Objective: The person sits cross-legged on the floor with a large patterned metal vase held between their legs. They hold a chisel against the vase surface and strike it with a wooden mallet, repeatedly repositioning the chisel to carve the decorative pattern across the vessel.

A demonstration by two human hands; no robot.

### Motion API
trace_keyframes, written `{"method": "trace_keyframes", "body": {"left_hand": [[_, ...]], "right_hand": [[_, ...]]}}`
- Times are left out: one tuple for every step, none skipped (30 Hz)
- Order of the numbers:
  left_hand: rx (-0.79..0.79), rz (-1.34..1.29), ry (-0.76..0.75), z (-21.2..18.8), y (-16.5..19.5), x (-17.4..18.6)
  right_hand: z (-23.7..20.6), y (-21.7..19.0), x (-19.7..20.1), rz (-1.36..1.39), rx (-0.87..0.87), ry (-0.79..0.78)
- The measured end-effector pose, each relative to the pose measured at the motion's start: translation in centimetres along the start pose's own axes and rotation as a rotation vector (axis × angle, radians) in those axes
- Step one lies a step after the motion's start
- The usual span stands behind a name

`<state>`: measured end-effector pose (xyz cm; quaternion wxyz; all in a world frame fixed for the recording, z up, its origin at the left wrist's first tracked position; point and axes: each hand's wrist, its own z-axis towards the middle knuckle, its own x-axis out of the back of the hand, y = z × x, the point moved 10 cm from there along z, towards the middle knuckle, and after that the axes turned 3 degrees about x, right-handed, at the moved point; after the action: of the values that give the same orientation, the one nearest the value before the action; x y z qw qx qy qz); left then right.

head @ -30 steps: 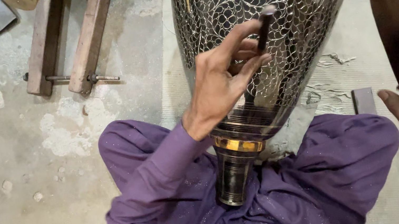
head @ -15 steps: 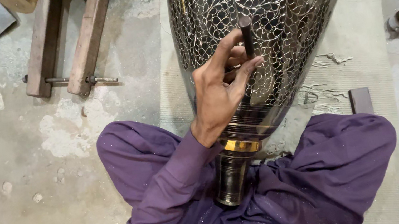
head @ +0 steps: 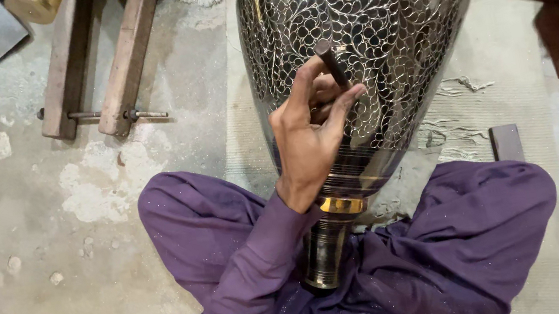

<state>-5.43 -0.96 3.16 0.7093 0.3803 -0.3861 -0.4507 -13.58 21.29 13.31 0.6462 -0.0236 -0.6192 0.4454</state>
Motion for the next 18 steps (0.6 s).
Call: {"method": "trace_keyframes", "body": {"left_hand": [[-0.012, -0.029, 0.004, 0.0, 0.1, 0.1], [0.0, -0.021, -0.006, -0.1, -0.1, 0.0], [0.006, -0.013, -0.016, 0.0, -0.2, -0.1], [0.011, -0.006, -0.027, 0.0, -0.2, -0.3], [0.026, 0.021, -0.016, 0.1, -0.3, -0.2], [0.044, 0.048, -0.003, 0.2, -0.4, -0.3], [0.061, 0.076, 0.012, 0.3, -0.4, -0.3], [0.042, 0.076, 0.038, 0.2, 0.0, -0.1], [0.022, 0.077, 0.061, 0.0, 0.4, 0.0], [-0.002, 0.077, 0.082, 0.0, 0.9, 0.1], [-0.002, 0.077, 0.09, -0.1, 1.1, 0.1], [-0.003, 0.077, 0.099, -0.2, 1.3, 0.3], [-0.003, 0.076, 0.108, -0.2, 1.5, 0.5], [0.0, 0.066, 0.099, -0.2, 1.6, 0.4], [0.003, 0.056, 0.091, -0.2, 1.6, 0.4], [0.004, 0.047, 0.082, -0.2, 1.7, 0.3], [0.01, 0.041, 0.089, -0.2, 1.6, 0.4], [0.017, 0.036, 0.096, -0.2, 1.5, 0.4]], "right_hand": [[0.3, -0.2, -0.3, 0.053, -0.041, -0.012], [0.6, -0.5, -0.4, 0.11, -0.09, -0.016], [0.8, -0.7, -0.5, 0.181, -0.156, -0.022], [0.9, -1.8, -0.2, 0.144, -0.138, -0.029], [0.9, -2.9, 0.2, 0.076, -0.104, -0.036], [0.8, -4.7, 0.9, -0.112, 0.007, -0.045], [0.6, -6.2, 1.3, -0.298, 0.12, -0.056], [0.2, -7.5, 1.3, -0.481, 0.232, -0.072], [-0.1, -8.1, 1.2, -0.521, 0.3, -0.07], [-0.5, -8.7, 1.1, -0.561, 0.369, -0.065], [-0.7, -8.9, 1.0, -0.586, 0.421, -0.06], [-0.8, -8.8, 0.9, -0.585, 0.44, -0.059], [-0.8, -8.4, 0.9, -0.568, 0.429, -0.054], [-0.7, -8.1, 0.9, -0.551, 0.417, -0.053], [-0.6, -7.8, 0.9, -0.541, 0.403, -0.05], [-0.4, -7.7, 0.9, -0.535, 0.403, -0.048], [-0.4, -7.8, 0.8, -0.532, 0.405, -0.048], [-0.2, -7.9, 0.8, -0.53, 0.405, -0.049]]}}
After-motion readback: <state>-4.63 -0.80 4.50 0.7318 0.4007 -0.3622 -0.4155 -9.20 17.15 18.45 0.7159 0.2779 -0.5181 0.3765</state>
